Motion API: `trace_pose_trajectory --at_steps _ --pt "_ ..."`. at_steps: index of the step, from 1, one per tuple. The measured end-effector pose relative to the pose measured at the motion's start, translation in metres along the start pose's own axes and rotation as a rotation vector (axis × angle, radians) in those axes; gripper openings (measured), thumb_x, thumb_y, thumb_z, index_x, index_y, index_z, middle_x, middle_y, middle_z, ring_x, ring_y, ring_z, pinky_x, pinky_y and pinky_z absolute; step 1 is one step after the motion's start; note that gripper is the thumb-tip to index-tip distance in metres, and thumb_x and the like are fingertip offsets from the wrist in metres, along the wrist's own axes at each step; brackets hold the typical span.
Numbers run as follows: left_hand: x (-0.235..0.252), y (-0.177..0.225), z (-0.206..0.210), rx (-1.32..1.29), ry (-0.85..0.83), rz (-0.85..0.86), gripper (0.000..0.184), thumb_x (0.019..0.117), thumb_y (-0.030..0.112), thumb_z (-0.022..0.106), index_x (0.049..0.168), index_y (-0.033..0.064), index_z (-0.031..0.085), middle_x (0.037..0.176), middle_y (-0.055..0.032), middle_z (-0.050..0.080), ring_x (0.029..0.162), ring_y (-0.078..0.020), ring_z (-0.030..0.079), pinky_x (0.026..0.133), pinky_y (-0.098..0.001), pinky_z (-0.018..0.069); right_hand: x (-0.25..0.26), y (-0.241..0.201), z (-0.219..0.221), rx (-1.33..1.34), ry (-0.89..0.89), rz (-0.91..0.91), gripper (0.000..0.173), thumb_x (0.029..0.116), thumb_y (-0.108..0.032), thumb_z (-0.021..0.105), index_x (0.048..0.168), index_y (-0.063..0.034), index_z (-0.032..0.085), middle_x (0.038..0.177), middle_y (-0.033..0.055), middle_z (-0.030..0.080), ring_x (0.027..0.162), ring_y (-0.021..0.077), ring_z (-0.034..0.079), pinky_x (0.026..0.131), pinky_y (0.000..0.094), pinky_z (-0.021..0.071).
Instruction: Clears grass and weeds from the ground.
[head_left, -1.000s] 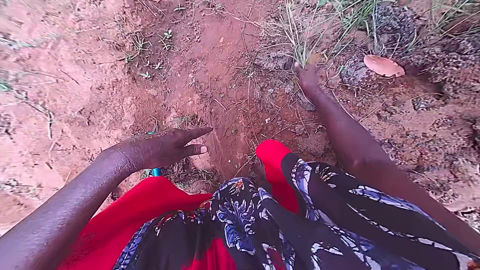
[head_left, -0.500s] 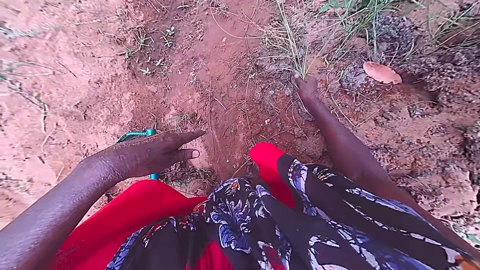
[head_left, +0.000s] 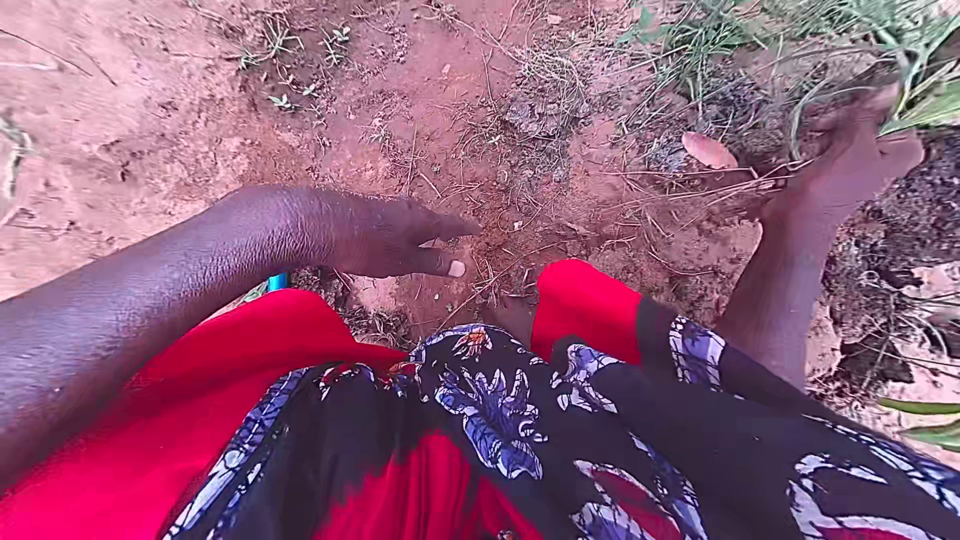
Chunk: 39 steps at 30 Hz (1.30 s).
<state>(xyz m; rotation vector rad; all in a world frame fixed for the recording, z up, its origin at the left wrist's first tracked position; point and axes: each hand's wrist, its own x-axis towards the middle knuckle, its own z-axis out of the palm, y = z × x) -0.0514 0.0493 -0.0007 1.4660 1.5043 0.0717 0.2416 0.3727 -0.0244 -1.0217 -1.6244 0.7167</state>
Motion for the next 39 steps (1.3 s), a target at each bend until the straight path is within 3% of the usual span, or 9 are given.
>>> trace_pose_trajectory --at_steps 5,8,11,20,23,28,31,35,39 --pt "-0.021 -0.015 -0.003 0.012 0.109 -0.153 0.062 0.1050 0.036 0.055 0.160 0.0131 0.038 0.140 -0.0157 0.061 0.118 -0.0286 0.066 0.099 -0.0472 0.0532 0.013 -0.024 0.026 0.042 -0.039 -0.076 0.041 0.0894 -0.021 0.080 0.117 0.0007 0.058 0.099 0.0010 0.064 0.091 0.0052 0.063 0.087 0.0241 0.0549" --pt "-0.019 -0.021 -0.002 0.011 0.086 -0.183 0.062 0.1052 0.036 0.055 0.160 0.0143 0.037 0.141 -0.0169 0.060 0.126 -0.0321 0.061 0.106 -0.0516 0.0463 -0.006 0.018 0.060 0.027 -0.311 0.292 0.011 0.0990 -0.016 0.065 0.104 -0.0100 0.057 0.080 -0.0088 0.062 0.070 0.0005 0.062 0.069 0.0217 0.0563" --pt "-0.010 -0.015 -0.001 -0.004 0.031 -0.176 0.062 0.1050 0.038 0.056 0.161 0.0184 0.036 0.145 -0.0152 0.058 0.133 -0.0317 0.057 0.110 -0.0520 0.0425 -0.027 0.036 0.077 -0.071 -0.385 0.511 0.021 0.1084 -0.023 0.050 0.107 -0.0070 0.063 0.072 -0.0052 0.064 0.056 0.0041 0.057 0.055 0.0229 0.0487" --pt "0.038 -0.028 0.013 -0.682 0.215 -0.250 0.073 0.1054 0.050 0.050 0.165 0.0173 0.022 0.159 -0.0143 0.043 0.145 -0.0305 0.043 0.115 -0.0524 0.0366 -0.133 -0.065 0.177 -0.395 -1.156 0.157 0.031 0.1021 -0.021 0.063 0.119 0.0054 0.066 0.100 0.0239 0.069 0.095 0.0372 0.068 0.085 0.0570 0.0518" --pt "0.059 -0.031 0.020 -1.175 0.468 -0.392 0.056 0.1036 0.057 0.048 0.135 0.0116 0.056 0.122 -0.0095 0.063 0.112 -0.0224 0.062 0.094 -0.0434 0.0520 -0.179 -0.094 0.193 -0.458 -1.468 0.026 0.028 0.1081 -0.021 0.052 0.122 0.0019 0.060 0.097 0.0226 0.068 0.096 0.0390 0.069 0.082 0.0560 0.0532" --pt "0.062 -0.059 0.021 -1.477 0.810 -0.507 0.030 0.1112 0.029 0.041 0.113 0.0081 0.063 0.102 -0.0074 0.067 0.093 -0.0206 0.066 0.083 -0.0424 0.0543 -0.164 -0.069 0.217 -0.197 -1.781 -0.116 0.061 0.0974 -0.032 0.072 0.151 -0.0102 0.050 0.128 0.0207 0.067 0.118 0.0376 0.063 0.101 0.0596 0.0476" --pt "0.056 -0.077 0.011 -1.502 1.010 -0.433 0.032 0.1121 0.026 0.036 0.102 0.0077 0.060 0.095 -0.0061 0.071 0.084 -0.0176 0.070 0.076 -0.0349 0.0580 -0.096 -0.041 0.248 -0.272 -1.523 -0.139 0.044 0.0990 -0.032 0.070 0.133 -0.0047 0.066 0.128 0.0225 0.067 0.120 0.0381 0.063 0.103 0.0586 0.0477" --pt "0.048 -0.093 0.003 -1.489 1.049 -0.359 0.037 0.1138 0.030 0.032 0.109 0.0067 0.061 0.100 -0.0055 0.072 0.093 -0.0169 0.071 0.086 -0.0342 0.0576 -0.001 0.032 0.323 -0.740 -0.978 -0.166 0.079 0.0886 -0.030 0.078 0.152 0.0018 0.043 0.148 0.0350 0.047 0.146 0.0541 0.033 0.114 0.0680 0.0327" --pt "0.052 -0.104 0.007 -1.498 1.034 -0.358 0.042 0.1143 0.029 0.029 0.111 0.0034 0.062 0.101 -0.0088 0.073 0.095 -0.0197 0.072 0.088 -0.0365 0.0570 0.045 0.085 0.346 -0.948 -1.057 -0.066 0.099 0.0877 -0.030 0.080 0.163 -0.0031 0.022 0.149 0.0394 0.044 0.145 0.0618 0.029 0.111 0.0795 0.0254"
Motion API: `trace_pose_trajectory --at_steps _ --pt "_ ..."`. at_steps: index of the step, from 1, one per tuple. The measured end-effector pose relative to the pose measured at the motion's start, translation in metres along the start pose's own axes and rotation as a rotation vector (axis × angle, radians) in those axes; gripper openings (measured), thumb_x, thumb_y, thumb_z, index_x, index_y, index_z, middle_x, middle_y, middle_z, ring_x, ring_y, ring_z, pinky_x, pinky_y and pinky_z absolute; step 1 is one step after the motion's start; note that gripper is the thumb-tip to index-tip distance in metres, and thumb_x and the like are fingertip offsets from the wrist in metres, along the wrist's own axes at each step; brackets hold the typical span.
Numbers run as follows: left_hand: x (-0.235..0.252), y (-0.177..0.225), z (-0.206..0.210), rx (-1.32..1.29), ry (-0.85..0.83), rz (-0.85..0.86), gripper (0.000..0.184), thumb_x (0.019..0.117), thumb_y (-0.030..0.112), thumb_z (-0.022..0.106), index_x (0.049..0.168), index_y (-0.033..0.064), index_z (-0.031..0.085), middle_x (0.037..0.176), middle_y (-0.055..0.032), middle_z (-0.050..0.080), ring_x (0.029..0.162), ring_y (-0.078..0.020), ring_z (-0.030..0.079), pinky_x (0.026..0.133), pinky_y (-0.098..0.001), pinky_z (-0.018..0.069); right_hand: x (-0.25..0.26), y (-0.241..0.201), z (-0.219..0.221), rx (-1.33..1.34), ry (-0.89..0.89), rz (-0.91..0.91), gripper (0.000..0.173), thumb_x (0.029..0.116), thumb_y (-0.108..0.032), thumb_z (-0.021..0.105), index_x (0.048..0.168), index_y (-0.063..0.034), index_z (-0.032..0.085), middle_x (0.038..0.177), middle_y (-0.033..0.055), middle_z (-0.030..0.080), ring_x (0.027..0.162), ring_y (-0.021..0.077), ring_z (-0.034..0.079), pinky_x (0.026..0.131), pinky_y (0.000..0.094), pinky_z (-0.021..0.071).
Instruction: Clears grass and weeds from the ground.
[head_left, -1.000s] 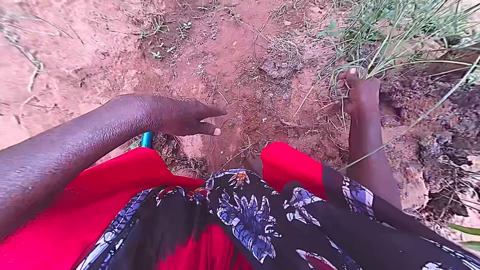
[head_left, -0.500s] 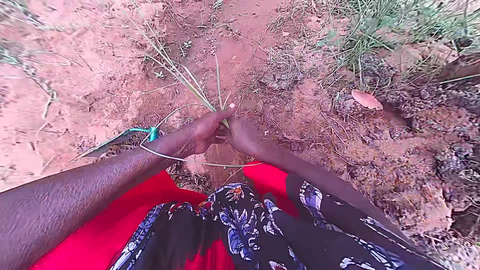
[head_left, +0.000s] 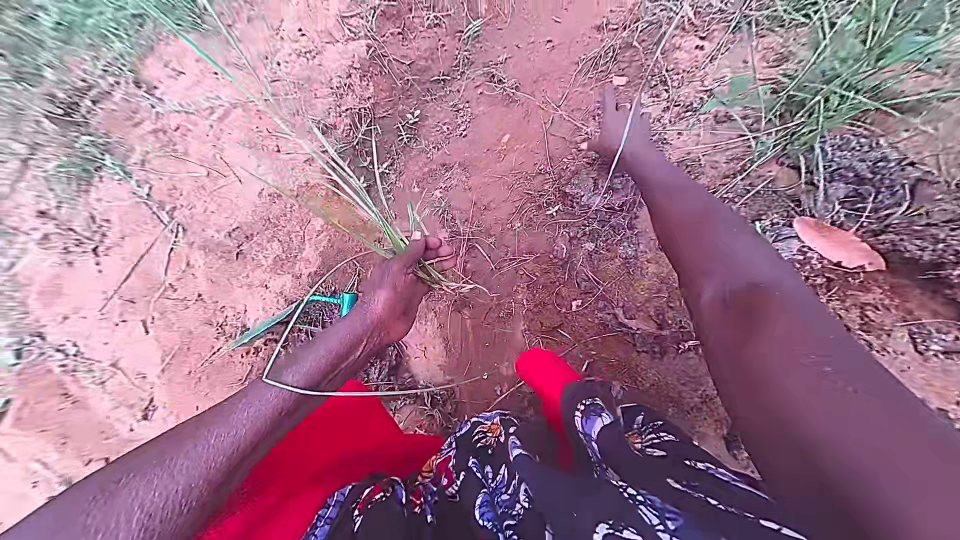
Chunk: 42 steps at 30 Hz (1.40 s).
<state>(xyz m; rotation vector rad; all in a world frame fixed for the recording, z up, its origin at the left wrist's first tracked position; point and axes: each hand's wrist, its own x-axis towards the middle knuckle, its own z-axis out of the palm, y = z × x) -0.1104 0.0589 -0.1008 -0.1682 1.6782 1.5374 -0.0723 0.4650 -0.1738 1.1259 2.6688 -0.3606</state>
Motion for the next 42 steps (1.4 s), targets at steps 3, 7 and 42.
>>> trace_pose_trajectory --at_steps 3,7,42 --pt "0.006 -0.004 0.004 -0.032 0.015 -0.030 0.040 0.1143 0.026 0.029 0.109 0.0017 0.061 0.098 -0.0102 0.073 0.091 -0.0210 0.073 0.086 -0.0361 0.0588 0.009 0.016 0.023 -0.073 -0.127 0.005 0.052 0.0997 -0.035 0.064 0.143 -0.0070 0.059 0.136 0.0325 0.060 0.132 0.0554 0.051 0.105 0.0820 0.0288" --pt "0.012 -0.006 0.011 -0.021 -0.010 -0.080 0.039 0.1142 0.027 0.030 0.114 0.0026 0.060 0.102 -0.0100 0.072 0.092 -0.0204 0.072 0.086 -0.0356 0.0581 -0.039 0.011 0.033 -0.151 -0.004 0.024 0.037 0.1014 -0.017 0.057 0.135 -0.0024 0.063 0.129 0.0294 0.065 0.132 0.0521 0.051 0.108 0.0736 0.0313" --pt "-0.016 -0.008 0.023 -0.042 0.048 -0.013 0.020 0.1054 0.009 0.046 0.124 0.0073 0.055 0.099 -0.0077 0.066 0.088 -0.0166 0.067 0.080 -0.0346 0.0566 -0.270 -0.133 0.072 1.343 -0.069 -0.449 0.026 0.1030 -0.006 0.055 0.122 0.0054 0.068 0.125 0.0149 0.069 0.109 0.0153 0.068 0.095 0.0323 0.0563"
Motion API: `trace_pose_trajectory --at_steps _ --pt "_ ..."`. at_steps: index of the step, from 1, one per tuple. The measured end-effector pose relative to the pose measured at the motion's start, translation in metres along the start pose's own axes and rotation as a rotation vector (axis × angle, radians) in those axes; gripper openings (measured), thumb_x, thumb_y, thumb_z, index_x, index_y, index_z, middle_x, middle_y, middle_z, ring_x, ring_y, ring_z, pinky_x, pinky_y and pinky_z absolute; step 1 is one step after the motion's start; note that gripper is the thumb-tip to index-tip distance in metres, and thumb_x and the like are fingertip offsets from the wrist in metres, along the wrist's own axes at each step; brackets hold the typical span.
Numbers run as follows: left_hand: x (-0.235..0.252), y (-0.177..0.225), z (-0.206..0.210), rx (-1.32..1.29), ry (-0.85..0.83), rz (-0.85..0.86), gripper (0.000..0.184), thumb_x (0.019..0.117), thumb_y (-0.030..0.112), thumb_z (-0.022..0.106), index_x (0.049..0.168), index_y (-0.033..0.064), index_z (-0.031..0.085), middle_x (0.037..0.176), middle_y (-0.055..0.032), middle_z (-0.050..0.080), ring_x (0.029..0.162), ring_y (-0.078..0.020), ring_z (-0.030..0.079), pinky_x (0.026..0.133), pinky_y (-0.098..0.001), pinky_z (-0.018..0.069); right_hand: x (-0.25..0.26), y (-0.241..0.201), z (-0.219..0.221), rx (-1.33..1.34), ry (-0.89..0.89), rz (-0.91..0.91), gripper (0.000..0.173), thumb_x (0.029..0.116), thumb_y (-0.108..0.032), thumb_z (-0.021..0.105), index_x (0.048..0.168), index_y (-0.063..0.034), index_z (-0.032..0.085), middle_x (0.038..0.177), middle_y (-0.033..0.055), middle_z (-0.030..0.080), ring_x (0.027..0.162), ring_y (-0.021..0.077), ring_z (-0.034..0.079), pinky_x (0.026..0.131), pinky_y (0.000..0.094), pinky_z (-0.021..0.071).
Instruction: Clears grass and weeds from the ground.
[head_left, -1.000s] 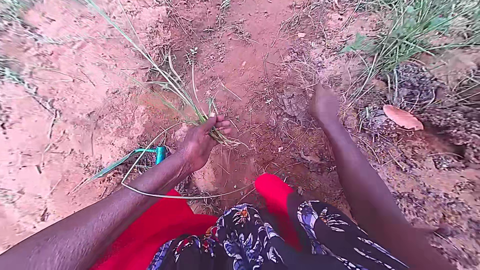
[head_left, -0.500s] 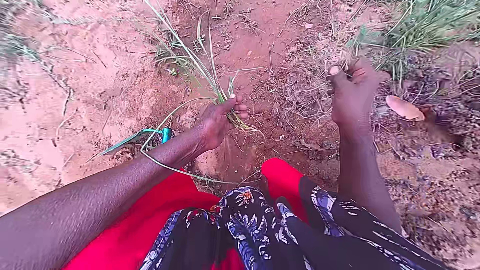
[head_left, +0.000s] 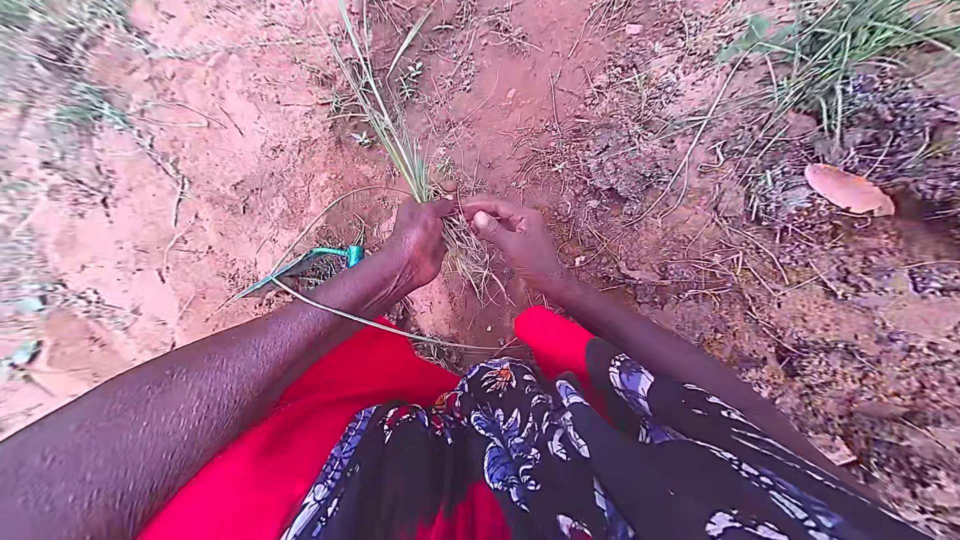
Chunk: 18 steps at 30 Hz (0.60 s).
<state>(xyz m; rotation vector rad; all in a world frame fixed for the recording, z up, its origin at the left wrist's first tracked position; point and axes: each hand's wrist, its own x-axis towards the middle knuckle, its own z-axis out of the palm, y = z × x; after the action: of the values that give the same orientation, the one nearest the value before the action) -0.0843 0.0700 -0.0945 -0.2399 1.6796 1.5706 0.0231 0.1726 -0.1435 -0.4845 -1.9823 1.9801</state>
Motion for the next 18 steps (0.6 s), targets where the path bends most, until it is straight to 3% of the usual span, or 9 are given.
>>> trace_pose_trajectory --at_steps 2,3,4,7,8,10,13,16,18 --pt "0.005 0.007 0.001 -0.022 0.020 0.057 0.017 0.1065 0.007 0.044 0.122 0.0069 0.052 0.092 -0.0085 0.068 0.083 -0.0180 0.071 0.078 -0.0342 0.0598 0.030 0.014 -0.034 0.075 0.180 0.094 0.020 0.1033 -0.005 0.053 0.115 0.0053 0.066 0.108 0.0107 0.071 0.092 0.0112 0.070 0.085 0.0287 0.0591" --pt "0.005 0.009 0.002 -0.031 0.019 0.069 0.018 0.1071 0.007 0.044 0.123 0.0062 0.052 0.090 -0.0084 0.068 0.081 -0.0180 0.070 0.077 -0.0332 0.0590 0.046 0.025 -0.055 -0.030 0.240 0.160 0.018 0.1038 -0.005 0.052 0.114 0.0037 0.065 0.103 0.0099 0.070 0.088 0.0113 0.069 0.082 0.0286 0.0590" --pt "0.004 0.012 0.002 -0.038 0.014 0.078 0.019 0.1075 0.008 0.044 0.124 0.0055 0.052 0.089 -0.0085 0.068 0.079 -0.0179 0.070 0.076 -0.0324 0.0587 0.063 0.036 -0.076 -0.215 0.271 0.225 0.020 0.1037 -0.005 0.053 0.116 0.0032 0.067 0.105 0.0125 0.070 0.090 0.0150 0.069 0.084 0.0323 0.0576" --pt "-0.002 0.016 0.006 -0.056 0.022 0.101 0.012 0.1083 0.009 0.045 0.115 0.0066 0.055 0.080 -0.0039 0.063 0.067 -0.0128 0.066 0.066 -0.0266 0.0586 0.096 0.061 -0.115 -0.718 0.226 0.357 0.031 0.1013 -0.006 0.053 0.128 0.0023 0.066 0.123 0.0266 0.068 0.117 0.0400 0.065 0.102 0.0580 0.0477" --pt "-0.004 0.017 0.006 -0.051 0.026 0.097 0.013 0.1084 0.009 0.045 0.115 0.0064 0.056 0.079 -0.0030 0.062 0.066 -0.0122 0.065 0.065 -0.0260 0.0581 0.102 0.065 -0.118 -0.820 0.177 0.393 0.034 0.1008 -0.006 0.053 0.132 0.0023 0.064 0.128 0.0291 0.065 0.122 0.0446 0.062 0.104 0.0622 0.0454" --pt "-0.008 0.020 0.005 -0.006 0.035 0.081 0.014 0.1090 0.014 0.046 0.113 0.0072 0.058 0.076 -0.0012 0.062 0.065 -0.0107 0.063 0.063 -0.0243 0.0550 0.109 0.079 -0.119 -0.941 0.098 0.458 0.040 0.1006 -0.011 0.059 0.138 0.0035 0.059 0.134 0.0338 0.059 0.128 0.0508 0.056 0.106 0.0665 0.0433" --pt "-0.010 0.018 0.001 0.049 -0.007 0.064 0.018 0.1057 0.024 0.057 0.114 0.0081 0.059 0.079 -0.0017 0.063 0.065 -0.0106 0.061 0.060 -0.0246 0.0514 0.108 0.102 -0.120 -1.013 0.114 0.498 0.038 0.0993 -0.012 0.063 0.132 0.0082 0.061 0.134 0.0372 0.056 0.130 0.0536 0.052 0.108 0.0673 0.0414" --pt "-0.008 0.018 -0.002 0.044 -0.037 0.042 0.017 0.1021 0.014 0.063 0.116 0.0053 0.057 0.089 -0.0049 0.061 0.079 -0.0131 0.060 0.075 -0.0290 0.0516 0.105 0.107 -0.117 -1.027 0.139 0.504 0.036 0.1045 -0.012 0.056 0.132 0.0104 0.060 0.134 0.0396 0.056 0.130 0.0559 0.052 0.107 0.0690 0.0407" --pt "-0.013 0.020 -0.004 0.059 -0.040 0.036 0.020 0.1026 0.010 0.060 0.120 0.0011 0.056 0.093 -0.0062 0.059 0.081 -0.0119 0.059 0.076 -0.0274 0.0515 0.103 0.132 -0.133 -1.095 0.103 0.404 0.037 0.1051 -0.015 0.055 0.131 0.0117 0.059 0.133 0.0414 0.055 0.129 0.0579 0.052 0.105 0.0718 0.0403"
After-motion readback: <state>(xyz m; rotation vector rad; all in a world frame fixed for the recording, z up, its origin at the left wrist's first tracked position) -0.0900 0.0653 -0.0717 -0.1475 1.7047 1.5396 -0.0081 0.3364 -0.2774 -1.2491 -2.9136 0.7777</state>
